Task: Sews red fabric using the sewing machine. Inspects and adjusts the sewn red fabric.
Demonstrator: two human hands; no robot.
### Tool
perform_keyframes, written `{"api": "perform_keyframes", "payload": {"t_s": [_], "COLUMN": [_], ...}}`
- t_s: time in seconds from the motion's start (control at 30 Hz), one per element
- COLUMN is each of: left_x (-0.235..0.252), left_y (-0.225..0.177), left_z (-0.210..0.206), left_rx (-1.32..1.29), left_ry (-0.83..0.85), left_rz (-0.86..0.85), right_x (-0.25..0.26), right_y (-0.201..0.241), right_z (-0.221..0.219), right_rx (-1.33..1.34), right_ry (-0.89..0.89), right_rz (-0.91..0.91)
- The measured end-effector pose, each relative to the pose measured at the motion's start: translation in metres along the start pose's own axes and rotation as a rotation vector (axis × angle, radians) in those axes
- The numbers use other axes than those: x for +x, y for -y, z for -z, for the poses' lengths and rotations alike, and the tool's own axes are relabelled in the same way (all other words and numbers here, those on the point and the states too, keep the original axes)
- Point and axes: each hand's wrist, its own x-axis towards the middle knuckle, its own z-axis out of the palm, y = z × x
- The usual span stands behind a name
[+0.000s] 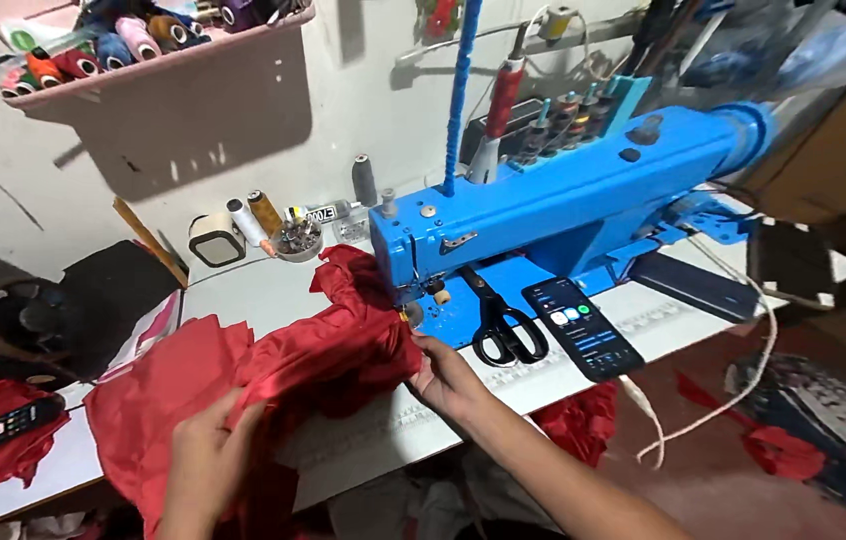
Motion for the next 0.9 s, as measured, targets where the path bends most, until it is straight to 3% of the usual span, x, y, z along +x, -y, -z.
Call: {"api": "perform_keyframes", "payload": {"t_s": [0.1,0.17,0.33,0.4,0.47,0.6,0.7,0.83,0.9], "left_x": [0.018,0.031,0.073,0.084,0.084,0.067,0.057,0.029,0.016], "left_y": [-0.014,-0.014,0.021,0.006,-0.014,-0.047,-0.067,-0.065,-0.054], "left_z": [0.027,0.038,0.04,0.024,-0.004,-0.098,-0.149,-0.174,-0.175], "left_rx": [-0.148,-0.053,0.286,0.351,0.295,0.012,-0.126,0.043,0.08], "left_ry": [0.237,0.313,0.051,-0.034,-0.018,0.228,0.481,0.426,0.281], "left_rz": [-0.107,-0.133,0.005,0.071,0.024,-0.275,-0.298,-0.253,-0.311], "right_x": [-0.001,-0.002,-0.009,-0.01,-0.016,-0.026,-0.033,-0.037,-0.039], "right_y": [0.003,0.003,-0.012,-0.014,-0.013,-0.015,-0.01,-0.003,0.001], "right_z": [0.008,0.012,0.021,0.023,0.025,0.039,0.051,0.059,0.061], "right_rx": [-0.113,-0.242,-0.399,-0.468,-0.549,-0.902,-1.418,-1.766,-1.801], "right_ry": [0.083,0.084,0.067,0.042,0.025,0.029,-0.016,-0.083,-0.085], "right_rz": [-0.149,-0.156,0.277,0.321,0.292,0.365,0.58,0.683,0.68]}}
